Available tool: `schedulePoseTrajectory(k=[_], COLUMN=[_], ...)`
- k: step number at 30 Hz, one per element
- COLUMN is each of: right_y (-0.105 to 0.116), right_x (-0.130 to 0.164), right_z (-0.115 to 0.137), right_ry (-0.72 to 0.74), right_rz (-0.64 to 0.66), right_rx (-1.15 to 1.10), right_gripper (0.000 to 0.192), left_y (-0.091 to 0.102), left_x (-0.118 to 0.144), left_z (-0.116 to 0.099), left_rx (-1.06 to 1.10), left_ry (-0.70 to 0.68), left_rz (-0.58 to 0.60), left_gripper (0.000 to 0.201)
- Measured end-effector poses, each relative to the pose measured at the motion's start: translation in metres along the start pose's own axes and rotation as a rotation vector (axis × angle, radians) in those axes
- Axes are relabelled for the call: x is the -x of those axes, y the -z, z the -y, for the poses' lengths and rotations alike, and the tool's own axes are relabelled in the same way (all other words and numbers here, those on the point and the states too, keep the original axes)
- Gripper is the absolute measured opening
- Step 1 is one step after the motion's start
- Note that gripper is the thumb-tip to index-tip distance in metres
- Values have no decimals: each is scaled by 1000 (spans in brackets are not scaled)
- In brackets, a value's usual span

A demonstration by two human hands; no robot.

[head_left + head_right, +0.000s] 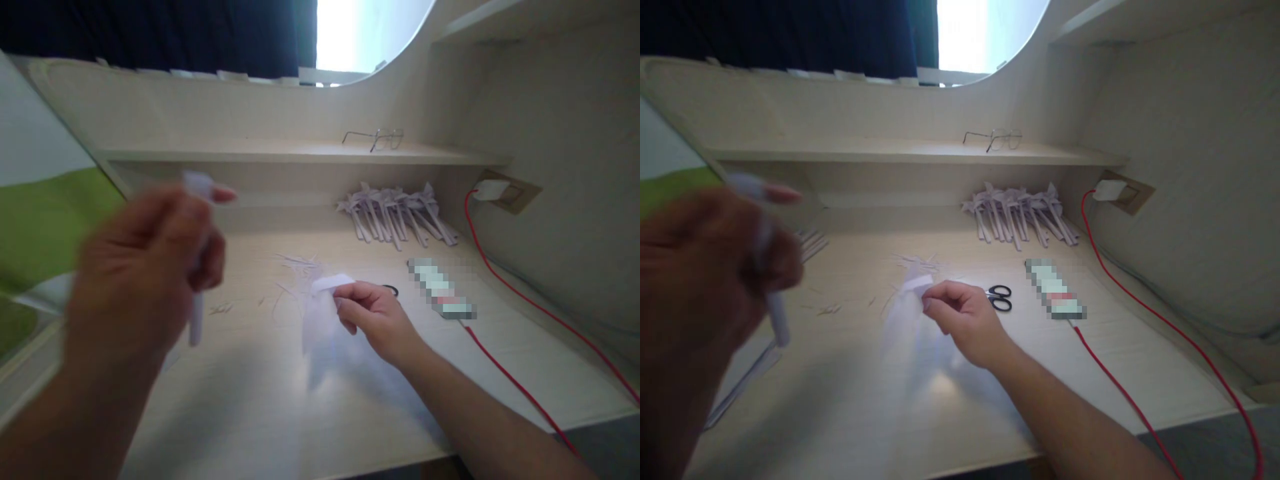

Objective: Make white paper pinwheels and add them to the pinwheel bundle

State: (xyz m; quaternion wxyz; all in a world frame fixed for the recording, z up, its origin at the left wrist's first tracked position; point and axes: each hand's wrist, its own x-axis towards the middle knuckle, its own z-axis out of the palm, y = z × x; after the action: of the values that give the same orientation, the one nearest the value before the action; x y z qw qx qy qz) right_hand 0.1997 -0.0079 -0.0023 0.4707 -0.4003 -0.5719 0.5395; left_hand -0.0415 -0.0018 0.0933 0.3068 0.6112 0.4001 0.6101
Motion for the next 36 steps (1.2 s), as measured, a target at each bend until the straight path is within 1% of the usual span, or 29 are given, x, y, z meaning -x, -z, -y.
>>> schedulePoseTrajectory(k=[1, 3, 4, 7, 9, 13, 17, 23, 28, 31, 36], right_y=[1, 3, 3, 1, 0, -3, -4, -5, -4, -4, -6], right_x=[1, 3, 5, 8, 11, 15, 17, 18, 21, 25, 31], right_z=[3, 8, 10, 15, 18, 18, 17, 17, 15, 16, 18], right_ry=[39, 98, 122, 184, 204, 194, 178, 163, 155, 249, 531], right_rz=[-43, -94, -105, -102, -99, -108, -101, -103, -90, -103, -142], right_rx=[-14, -34, -38, -20, 11, 79, 92, 98, 112, 202, 361], right_gripper=[16, 16, 15, 13, 12, 14, 16, 16, 14, 12, 12], left_y=[-9, -24, -30, -36, -36, -38, -41, -39, -37, -34, -33], left_x=[10, 27, 33, 45, 48, 53, 57, 59, 60, 63, 67], left_z=[7, 25, 33, 52, 58, 58, 56, 56, 55, 55, 56], left_rx=[-63, -103, -80, 86, 183, 265, 278, 293, 224, 147, 89], left_ry=[91, 243, 303, 404, 425, 386, 334, 304, 213, 131, 27], left_rz=[33, 224, 269, 296, 310, 330, 346, 336, 340, 318, 308], left_gripper=[22, 31, 31, 24, 16, 10, 9, 7, 5, 11, 23])
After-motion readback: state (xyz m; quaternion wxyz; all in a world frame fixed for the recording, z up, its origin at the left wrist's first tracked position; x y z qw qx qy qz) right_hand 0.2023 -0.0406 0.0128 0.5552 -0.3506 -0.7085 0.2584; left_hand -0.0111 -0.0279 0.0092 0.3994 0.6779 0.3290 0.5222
